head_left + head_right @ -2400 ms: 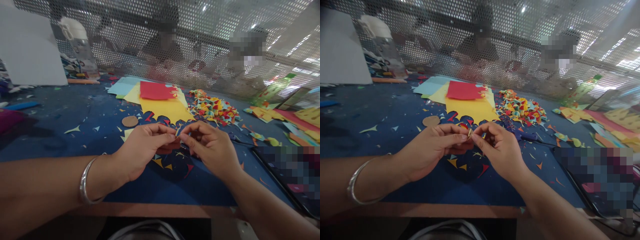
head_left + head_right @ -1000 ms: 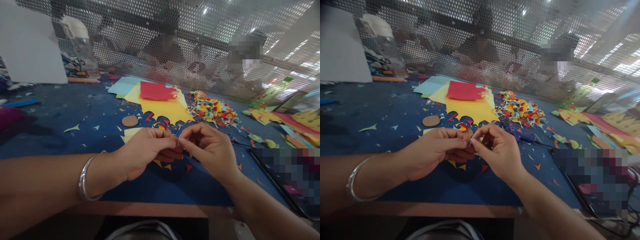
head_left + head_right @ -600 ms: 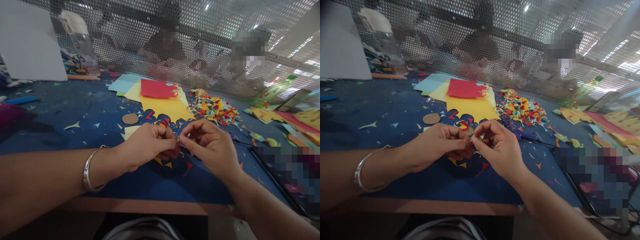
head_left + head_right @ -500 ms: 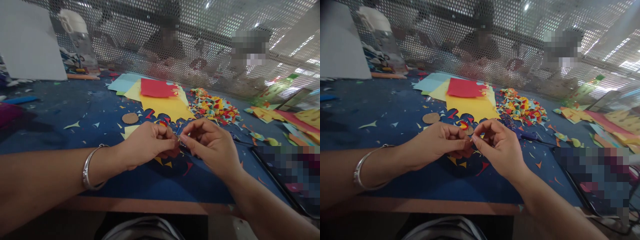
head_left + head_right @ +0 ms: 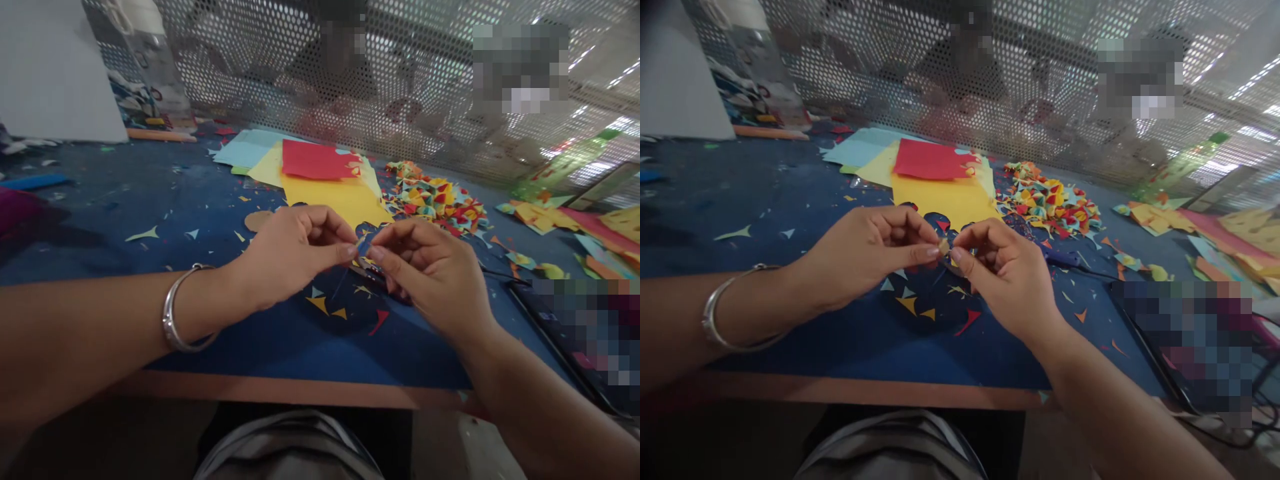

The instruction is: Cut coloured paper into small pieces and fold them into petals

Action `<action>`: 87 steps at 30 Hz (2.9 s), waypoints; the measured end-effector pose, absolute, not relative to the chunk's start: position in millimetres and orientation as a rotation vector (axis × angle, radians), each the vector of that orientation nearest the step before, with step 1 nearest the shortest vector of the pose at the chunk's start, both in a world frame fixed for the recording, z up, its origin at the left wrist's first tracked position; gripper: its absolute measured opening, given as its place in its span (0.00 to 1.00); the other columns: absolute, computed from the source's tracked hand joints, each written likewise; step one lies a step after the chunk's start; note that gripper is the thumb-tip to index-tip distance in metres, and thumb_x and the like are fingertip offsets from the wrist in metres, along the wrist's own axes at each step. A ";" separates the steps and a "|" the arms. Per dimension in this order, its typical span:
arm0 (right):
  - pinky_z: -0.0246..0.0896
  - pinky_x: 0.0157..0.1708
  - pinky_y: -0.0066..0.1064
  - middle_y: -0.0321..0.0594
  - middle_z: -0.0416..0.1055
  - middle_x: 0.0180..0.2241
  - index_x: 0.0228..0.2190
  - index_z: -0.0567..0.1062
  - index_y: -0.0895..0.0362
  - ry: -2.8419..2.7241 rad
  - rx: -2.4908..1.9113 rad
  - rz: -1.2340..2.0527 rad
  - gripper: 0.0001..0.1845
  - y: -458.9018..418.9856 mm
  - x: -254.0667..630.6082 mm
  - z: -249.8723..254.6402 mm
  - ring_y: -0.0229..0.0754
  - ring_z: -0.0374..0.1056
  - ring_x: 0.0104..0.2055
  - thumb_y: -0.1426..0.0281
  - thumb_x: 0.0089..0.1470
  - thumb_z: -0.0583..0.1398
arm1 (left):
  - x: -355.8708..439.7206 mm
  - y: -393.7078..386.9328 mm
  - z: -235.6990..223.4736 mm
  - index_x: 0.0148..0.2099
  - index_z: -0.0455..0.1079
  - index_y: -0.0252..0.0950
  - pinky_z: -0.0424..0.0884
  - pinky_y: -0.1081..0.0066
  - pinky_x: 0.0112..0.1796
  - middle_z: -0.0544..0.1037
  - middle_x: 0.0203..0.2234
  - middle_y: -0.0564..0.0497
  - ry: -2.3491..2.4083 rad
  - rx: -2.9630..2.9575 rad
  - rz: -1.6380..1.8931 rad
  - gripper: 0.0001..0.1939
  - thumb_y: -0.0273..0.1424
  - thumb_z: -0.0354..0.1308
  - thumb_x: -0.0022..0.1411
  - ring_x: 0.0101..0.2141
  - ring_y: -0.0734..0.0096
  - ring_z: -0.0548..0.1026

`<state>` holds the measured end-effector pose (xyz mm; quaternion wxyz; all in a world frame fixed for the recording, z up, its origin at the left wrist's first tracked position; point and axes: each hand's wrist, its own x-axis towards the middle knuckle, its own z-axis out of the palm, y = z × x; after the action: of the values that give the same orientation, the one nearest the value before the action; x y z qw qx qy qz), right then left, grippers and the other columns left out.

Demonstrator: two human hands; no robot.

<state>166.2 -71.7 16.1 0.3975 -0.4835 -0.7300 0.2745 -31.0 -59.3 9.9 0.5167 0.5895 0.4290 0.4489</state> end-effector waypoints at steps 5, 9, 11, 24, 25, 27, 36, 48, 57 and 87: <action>0.66 0.32 0.29 0.38 0.76 0.34 0.37 0.76 0.55 -2.302 -1.082 0.413 0.06 -64.2 173.2 4.6 0.37 0.70 0.31 0.76 0.59 0.59 | -32.4 -50.7 11.1 0.39 0.78 0.33 0.72 0.72 0.34 0.82 0.30 0.51 1.066 1.215 1.223 0.09 0.28 0.71 0.54 0.30 0.72 0.78; 0.68 0.43 0.35 0.46 0.75 0.44 0.42 0.76 0.57 -2.634 -0.997 0.278 0.12 -64.3 175.4 2.6 0.44 0.72 0.44 0.78 0.61 0.55 | -31.4 -47.0 7.9 0.38 0.79 0.33 0.73 0.72 0.36 0.82 0.31 0.51 1.101 1.185 1.245 0.10 0.29 0.72 0.52 0.31 0.73 0.77; 0.68 0.43 0.36 0.47 0.74 0.45 0.43 0.76 0.57 -2.672 -1.055 0.188 0.12 -65.6 176.6 5.2 0.45 0.73 0.44 0.77 0.62 0.54 | -31.2 -46.2 6.5 0.38 0.79 0.34 0.73 0.72 0.36 0.82 0.31 0.51 1.091 1.200 1.255 0.09 0.29 0.72 0.53 0.31 0.73 0.77; 0.60 0.35 0.37 0.42 0.77 0.37 0.39 0.76 0.56 -2.589 -1.783 -0.121 0.12 -71.9 201.9 16.7 0.49 0.73 0.39 0.62 0.65 0.55 | -31.3 -42.1 4.3 0.37 0.77 0.32 0.73 0.72 0.34 0.81 0.28 0.51 1.040 1.259 1.271 0.05 0.25 0.68 0.57 0.27 0.76 0.77; 0.59 0.34 0.36 0.42 0.77 0.37 0.39 0.76 0.56 -2.583 -1.831 -0.164 0.12 -71.9 203.2 17.2 0.49 0.73 0.38 0.62 0.66 0.55 | -31.2 -42.0 4.2 0.37 0.77 0.32 0.73 0.72 0.34 0.81 0.28 0.51 1.036 1.260 1.266 0.05 0.25 0.68 0.57 0.27 0.76 0.77; 0.57 0.33 0.36 0.42 0.76 0.36 0.38 0.76 0.56 -2.567 -1.899 -0.270 0.13 -71.7 205.3 17.4 0.50 0.73 0.38 0.62 0.66 0.55 | -30.9 -42.0 4.0 0.37 0.76 0.32 0.73 0.72 0.34 0.80 0.27 0.51 1.030 1.261 1.265 0.04 0.24 0.67 0.57 0.27 0.76 0.77; 0.58 0.34 0.34 0.44 0.74 0.42 0.43 0.76 0.56 -2.843 -1.520 -0.404 0.10 -62.0 176.5 20.8 0.48 0.72 0.45 0.72 0.65 0.56 | -30.1 -42.4 2.7 0.38 0.77 0.31 0.72 0.73 0.33 0.80 0.27 0.52 1.013 1.228 1.238 0.06 0.25 0.69 0.56 0.27 0.76 0.76; 0.62 0.33 0.35 0.47 0.75 0.43 0.52 0.75 0.59 -3.254 -1.076 -0.519 0.16 -30.9 158.2 30.6 0.48 0.72 0.44 0.75 0.66 0.54 | -31.7 -41.1 9.0 0.35 0.79 0.32 0.72 0.73 0.34 0.80 0.27 0.53 1.047 1.024 1.285 0.07 0.26 0.72 0.51 0.27 0.78 0.74; 0.64 0.37 0.34 0.45 0.75 0.42 0.53 0.73 0.58 -3.148 -0.876 -0.368 0.17 -21.8 169.2 23.4 0.44 0.71 0.43 0.76 0.65 0.55 | -45.2 -20.4 5.7 0.36 0.79 0.34 0.70 0.74 0.33 0.82 0.30 0.51 1.127 1.024 1.369 0.06 0.29 0.71 0.55 0.30 0.75 0.76; 0.56 0.30 0.35 0.43 0.74 0.36 0.43 0.75 0.60 -3.152 -0.846 -0.372 0.11 -18.9 160.3 29.3 0.44 0.71 0.36 0.76 0.66 0.53 | -44.7 -9.9 -5.3 0.37 0.79 0.35 0.69 0.74 0.34 0.81 0.32 0.51 1.159 1.061 1.281 0.11 0.32 0.74 0.51 0.31 0.77 0.74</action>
<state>160.3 -18.9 29.3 -0.0716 -0.2567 -0.9572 -0.1129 -44.7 -9.9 -5.3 0.5288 0.4444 0.4851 0.5362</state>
